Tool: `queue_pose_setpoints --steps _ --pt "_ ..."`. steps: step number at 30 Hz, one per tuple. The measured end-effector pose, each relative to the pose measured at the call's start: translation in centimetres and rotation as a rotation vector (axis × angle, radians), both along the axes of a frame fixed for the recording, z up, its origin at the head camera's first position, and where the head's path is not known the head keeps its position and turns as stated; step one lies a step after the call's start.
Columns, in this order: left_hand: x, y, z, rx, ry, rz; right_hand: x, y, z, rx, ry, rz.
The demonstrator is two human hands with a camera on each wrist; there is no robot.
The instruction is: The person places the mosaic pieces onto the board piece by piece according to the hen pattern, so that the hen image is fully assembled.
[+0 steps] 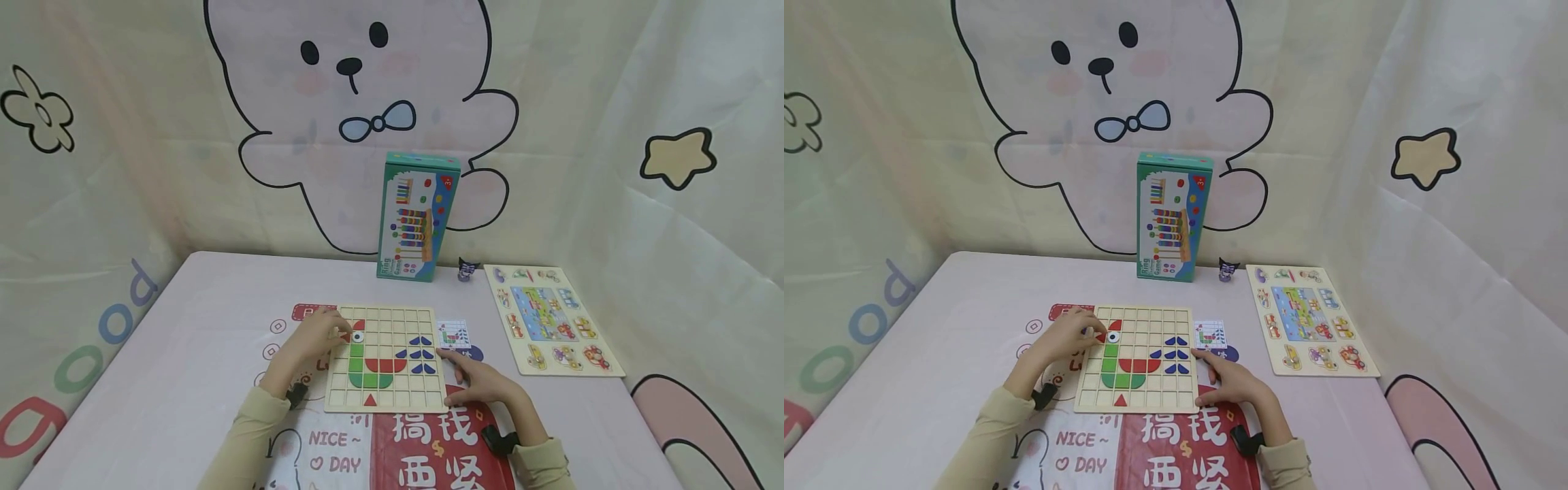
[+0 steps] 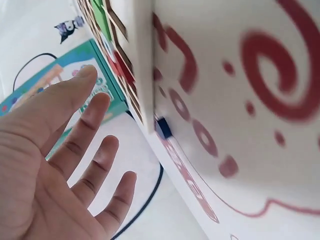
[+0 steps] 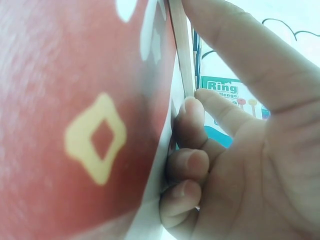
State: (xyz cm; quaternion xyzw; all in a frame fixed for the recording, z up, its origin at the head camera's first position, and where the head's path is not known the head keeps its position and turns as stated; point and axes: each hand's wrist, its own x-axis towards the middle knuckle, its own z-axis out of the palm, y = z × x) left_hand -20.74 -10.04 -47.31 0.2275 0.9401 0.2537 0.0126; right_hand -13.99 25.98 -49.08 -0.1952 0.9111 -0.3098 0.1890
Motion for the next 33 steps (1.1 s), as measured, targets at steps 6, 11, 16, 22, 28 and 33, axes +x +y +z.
queue_pose_setpoints --steps 6,11,16,22,28,33 --pt "-0.9 -1.4 -0.1 -0.027 0.012 0.020 0.0 0.0 -0.1 -0.007 -0.003 -0.001" --pt "-1.7 -2.2 -0.7 -0.061 0.013 0.015 -0.1 0.0 -0.1 0.000 0.002 -0.004" --pt "-2.4 -2.7 -1.3 -0.091 0.009 0.009 0.0 -0.1 0.0 -0.004 -0.006 -0.010" --pt "-2.7 -3.2 -1.5 -0.103 0.041 -0.007 0.0 0.0 0.0 0.003 -0.005 -0.011" --pt "-3.1 -3.7 -1.7 -0.123 0.026 0.018 -0.1 0.1 -0.1 0.005 -0.011 -0.013" --pt "-3.2 -3.9 -1.7 -0.142 0.018 0.018 -0.1 0.1 -0.2 0.011 -0.005 -0.014"
